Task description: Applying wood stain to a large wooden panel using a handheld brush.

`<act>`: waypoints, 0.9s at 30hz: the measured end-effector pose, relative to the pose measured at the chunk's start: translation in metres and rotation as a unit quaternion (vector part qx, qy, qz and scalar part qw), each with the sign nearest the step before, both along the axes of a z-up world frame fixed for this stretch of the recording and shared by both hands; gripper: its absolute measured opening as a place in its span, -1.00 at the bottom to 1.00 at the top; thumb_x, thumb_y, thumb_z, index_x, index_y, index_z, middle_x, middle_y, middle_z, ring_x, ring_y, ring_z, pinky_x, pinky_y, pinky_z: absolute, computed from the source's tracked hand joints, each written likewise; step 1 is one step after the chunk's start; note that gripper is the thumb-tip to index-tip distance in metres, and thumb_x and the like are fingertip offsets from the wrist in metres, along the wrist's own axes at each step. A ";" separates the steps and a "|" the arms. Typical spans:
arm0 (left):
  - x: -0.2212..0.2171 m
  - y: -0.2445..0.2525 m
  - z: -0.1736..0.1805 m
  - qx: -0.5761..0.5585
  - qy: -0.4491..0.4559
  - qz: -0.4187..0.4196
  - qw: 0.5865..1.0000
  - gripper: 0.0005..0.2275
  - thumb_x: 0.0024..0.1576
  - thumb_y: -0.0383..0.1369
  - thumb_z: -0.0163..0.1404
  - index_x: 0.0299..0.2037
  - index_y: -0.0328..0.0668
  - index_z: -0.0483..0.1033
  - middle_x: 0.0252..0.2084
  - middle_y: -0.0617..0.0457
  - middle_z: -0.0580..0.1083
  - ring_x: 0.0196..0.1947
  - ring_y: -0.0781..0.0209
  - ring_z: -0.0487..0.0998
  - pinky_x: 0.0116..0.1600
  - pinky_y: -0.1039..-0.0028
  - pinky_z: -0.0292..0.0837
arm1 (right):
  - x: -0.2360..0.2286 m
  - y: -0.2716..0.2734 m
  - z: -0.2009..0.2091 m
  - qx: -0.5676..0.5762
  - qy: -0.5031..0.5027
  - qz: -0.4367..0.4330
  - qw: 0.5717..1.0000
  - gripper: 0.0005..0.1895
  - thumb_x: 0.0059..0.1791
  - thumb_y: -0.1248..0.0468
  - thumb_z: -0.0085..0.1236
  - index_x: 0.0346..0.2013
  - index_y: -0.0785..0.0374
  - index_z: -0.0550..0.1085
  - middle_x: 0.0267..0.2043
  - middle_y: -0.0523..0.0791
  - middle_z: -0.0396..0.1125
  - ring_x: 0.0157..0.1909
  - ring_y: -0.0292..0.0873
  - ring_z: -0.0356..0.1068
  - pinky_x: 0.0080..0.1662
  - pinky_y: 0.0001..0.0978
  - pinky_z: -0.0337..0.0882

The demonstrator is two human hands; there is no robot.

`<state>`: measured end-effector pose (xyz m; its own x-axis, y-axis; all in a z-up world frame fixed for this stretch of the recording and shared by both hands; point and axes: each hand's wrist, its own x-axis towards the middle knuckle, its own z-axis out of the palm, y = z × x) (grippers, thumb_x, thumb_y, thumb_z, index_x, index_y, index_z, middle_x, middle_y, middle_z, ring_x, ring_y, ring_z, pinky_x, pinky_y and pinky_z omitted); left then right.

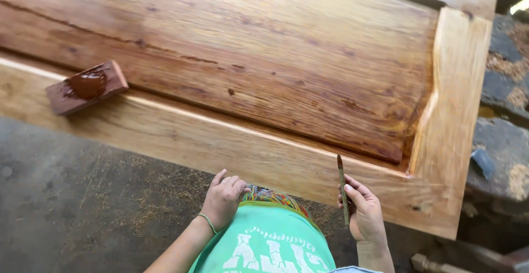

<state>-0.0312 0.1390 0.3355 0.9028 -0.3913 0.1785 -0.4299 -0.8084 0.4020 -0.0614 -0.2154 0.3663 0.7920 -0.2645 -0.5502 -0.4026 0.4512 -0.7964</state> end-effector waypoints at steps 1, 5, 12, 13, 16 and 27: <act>-0.006 0.002 -0.003 0.003 0.004 0.001 1.000 -0.94 0.15 -0.34 0.01 -0.23 -0.05 0.48 -0.30 0.15 0.52 -0.25 0.21 0.54 0.31 0.24 0.19 | 0.003 0.001 0.002 -0.001 -0.006 0.017 1.000 -0.59 0.00 0.45 0.04 0.15 0.45 0.47 -0.25 0.00 0.45 -0.38 -0.22 0.35 -0.38 -0.47 0.33; -0.032 0.006 -0.008 -0.039 0.020 0.034 0.998 -0.86 0.04 -0.45 0.04 -0.24 0.04 0.47 -0.31 0.34 0.58 -0.34 0.41 0.56 0.11 0.44 0.28 | 0.017 0.008 0.007 -0.001 -0.005 0.053 0.999 -0.61 -0.02 0.45 0.07 0.12 0.45 0.50 -0.26 0.03 0.45 -0.43 -0.21 0.34 -0.42 -0.46 0.36; -0.082 0.013 -0.033 -0.033 0.063 0.111 0.991 -0.83 0.16 -0.24 0.06 -0.46 0.01 0.45 -0.50 0.22 0.54 -0.58 0.23 0.47 -0.13 0.43 0.35 | 0.029 0.019 -0.013 0.022 0.016 0.119 0.993 -0.60 -0.02 0.45 0.07 0.12 0.49 0.49 -0.27 0.06 0.45 -0.44 -0.20 0.33 -0.44 -0.43 0.35; -0.090 0.016 -0.036 -0.039 0.064 0.136 0.988 -0.74 0.18 -0.17 0.04 -0.53 0.00 0.43 -0.58 0.16 0.49 -0.65 0.15 0.40 -0.17 0.42 0.38 | 0.030 0.022 -0.015 0.022 0.022 0.126 0.992 -0.61 -0.02 0.44 0.08 0.11 0.50 0.49 -0.29 0.07 0.45 -0.44 -0.19 0.35 -0.45 -0.43 0.38; -0.102 0.027 -0.023 -0.018 0.076 0.185 0.980 -0.64 0.21 -0.06 -0.03 -0.61 0.02 0.45 -0.68 0.18 0.44 -0.71 0.18 0.36 -0.16 0.45 0.40 | 0.033 0.028 -0.021 0.021 0.022 0.139 0.990 -0.63 0.00 0.42 0.06 0.08 0.52 0.50 -0.26 0.07 0.42 -0.39 -0.17 0.31 -0.40 -0.39 0.31; -0.071 0.112 -0.048 -0.018 0.070 0.184 0.980 -0.85 0.12 -0.21 0.06 -0.42 0.01 0.46 -0.45 0.25 0.55 -0.40 0.25 0.57 0.08 0.37 0.34 | 0.063 0.077 -0.016 -0.015 0.003 0.126 0.992 -0.63 -0.03 0.43 0.11 0.06 0.52 0.51 -0.29 0.08 0.46 -0.47 -0.18 0.33 -0.44 -0.43 0.34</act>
